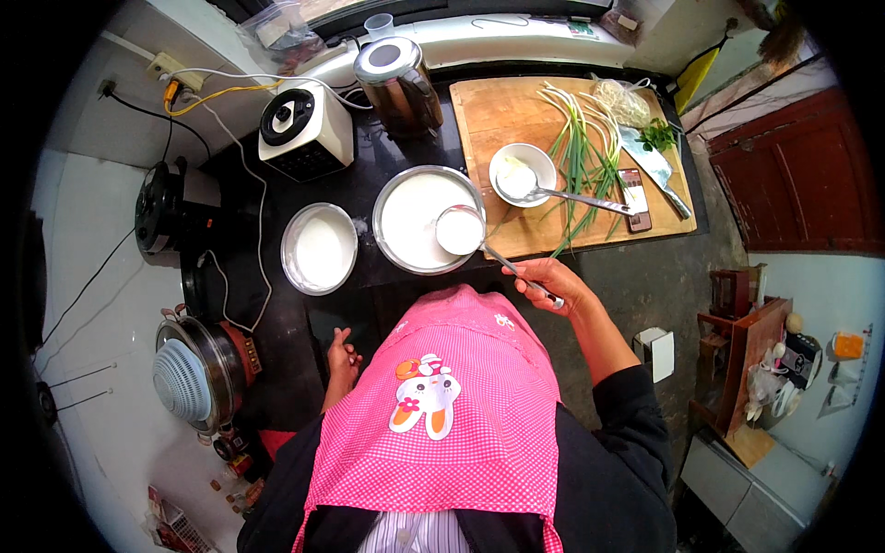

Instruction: The person pours a white liquid from a blender pitcher into a metal bowl, then uses a ladle to transfer the liquid between two metal bowls on the counter. The person also briefly moves to the stove area to rinse the ladle in a pot of water before returning to the counter to continue ladling.

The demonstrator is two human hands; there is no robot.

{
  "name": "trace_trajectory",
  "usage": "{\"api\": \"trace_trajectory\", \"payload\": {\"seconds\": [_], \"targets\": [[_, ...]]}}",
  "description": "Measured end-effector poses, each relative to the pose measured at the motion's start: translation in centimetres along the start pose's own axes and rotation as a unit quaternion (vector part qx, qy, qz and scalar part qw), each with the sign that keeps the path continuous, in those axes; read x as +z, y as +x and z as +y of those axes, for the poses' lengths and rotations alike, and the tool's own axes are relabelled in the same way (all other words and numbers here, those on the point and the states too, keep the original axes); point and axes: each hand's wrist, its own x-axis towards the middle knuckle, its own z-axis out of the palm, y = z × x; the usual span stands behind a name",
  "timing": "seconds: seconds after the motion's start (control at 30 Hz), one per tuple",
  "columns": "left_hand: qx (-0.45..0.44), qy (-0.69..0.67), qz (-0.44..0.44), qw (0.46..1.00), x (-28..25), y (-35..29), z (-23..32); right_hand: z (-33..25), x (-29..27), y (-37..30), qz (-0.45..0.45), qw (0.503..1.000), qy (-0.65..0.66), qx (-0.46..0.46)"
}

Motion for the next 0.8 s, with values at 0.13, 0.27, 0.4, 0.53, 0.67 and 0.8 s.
{"api": "trace_trajectory", "payload": {"seconds": [0.13,0.27,0.4,0.53,0.67,0.8], "targets": [[-0.004,0.011,0.007,1.000,0.3,-0.3,0.2,-0.2,0.1,-0.2,-0.011,1.000,0.014,0.003],[-0.009,0.010,0.002,1.000,0.3,-0.4,0.2,-0.1,-0.1,0.2,-0.009,1.000,0.013,0.005],[-0.012,0.008,0.006,1.000,0.3,-0.1,0.0,-0.2,0.3,-0.2,-0.016,1.000,0.004,-0.003],[-0.011,0.014,0.004,1.000,-0.1,-0.1,-0.2,-0.1,0.2,0.2,0.000,1.000,0.005,0.007],[-0.018,0.014,0.010,1.000,0.2,-0.3,-0.1,0.0,0.0,0.1,-0.001,1.000,0.015,0.011],[-0.017,0.015,0.009,1.000,0.2,-0.4,-0.1,0.1,-0.1,0.3,0.007,1.000,-0.008,0.011]]}}
